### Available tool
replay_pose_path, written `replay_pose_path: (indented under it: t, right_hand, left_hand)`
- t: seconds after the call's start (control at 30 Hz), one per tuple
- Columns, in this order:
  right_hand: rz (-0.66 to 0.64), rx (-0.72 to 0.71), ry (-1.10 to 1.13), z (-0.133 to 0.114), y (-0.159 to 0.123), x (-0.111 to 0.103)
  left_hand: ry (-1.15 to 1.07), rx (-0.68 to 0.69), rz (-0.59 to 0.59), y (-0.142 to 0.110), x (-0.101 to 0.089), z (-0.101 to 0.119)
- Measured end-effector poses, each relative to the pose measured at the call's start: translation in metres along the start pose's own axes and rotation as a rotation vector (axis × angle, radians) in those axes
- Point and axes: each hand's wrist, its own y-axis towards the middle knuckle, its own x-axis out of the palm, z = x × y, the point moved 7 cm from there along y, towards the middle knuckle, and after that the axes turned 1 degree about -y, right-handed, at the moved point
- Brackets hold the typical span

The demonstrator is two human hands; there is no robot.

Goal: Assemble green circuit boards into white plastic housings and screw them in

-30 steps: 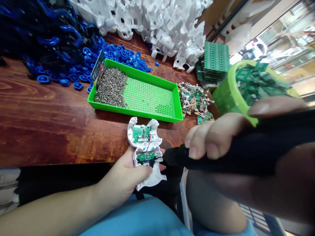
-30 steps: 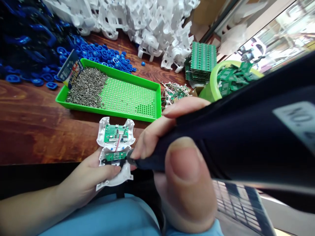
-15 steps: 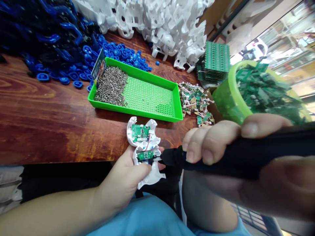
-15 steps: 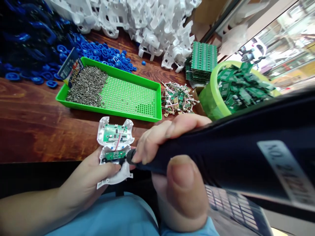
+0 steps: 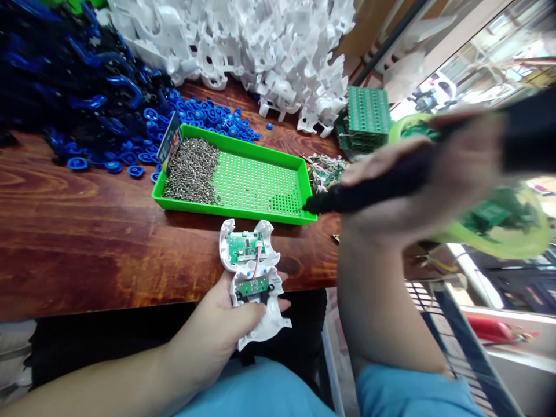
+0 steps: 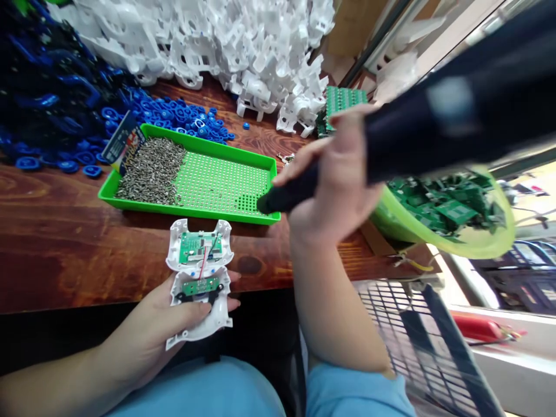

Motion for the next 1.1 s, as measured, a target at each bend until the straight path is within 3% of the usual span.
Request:
replay_pose_path:
  t: [0.1, 0.3, 0.9, 1.1]
  right_hand:
    - [0.159, -0.172, 0.060, 0.023, 0.028, 0.002]
    - [0.186, -0.270, 0.122, 0.052, 0.050, 0.009]
    - [0.136, -0.280, 0.161, 0.058, 0.047, 0.016]
    - [0.231, -0.293, 0.153, 0.043, 0.047, 0.005]
  left_hand:
    - [0.001, -0.005, 0.004, 0.000, -0.001, -0.001]
    - [0.010, -0.023, -0.022, 0.001, -0.003, -0.003]
    - [-0.001, 0.008, -0.064, 0.004, -0.006, -0.005]
    - [0.017, -0.007, -0.063, 0.003, -0.005, -0.006]
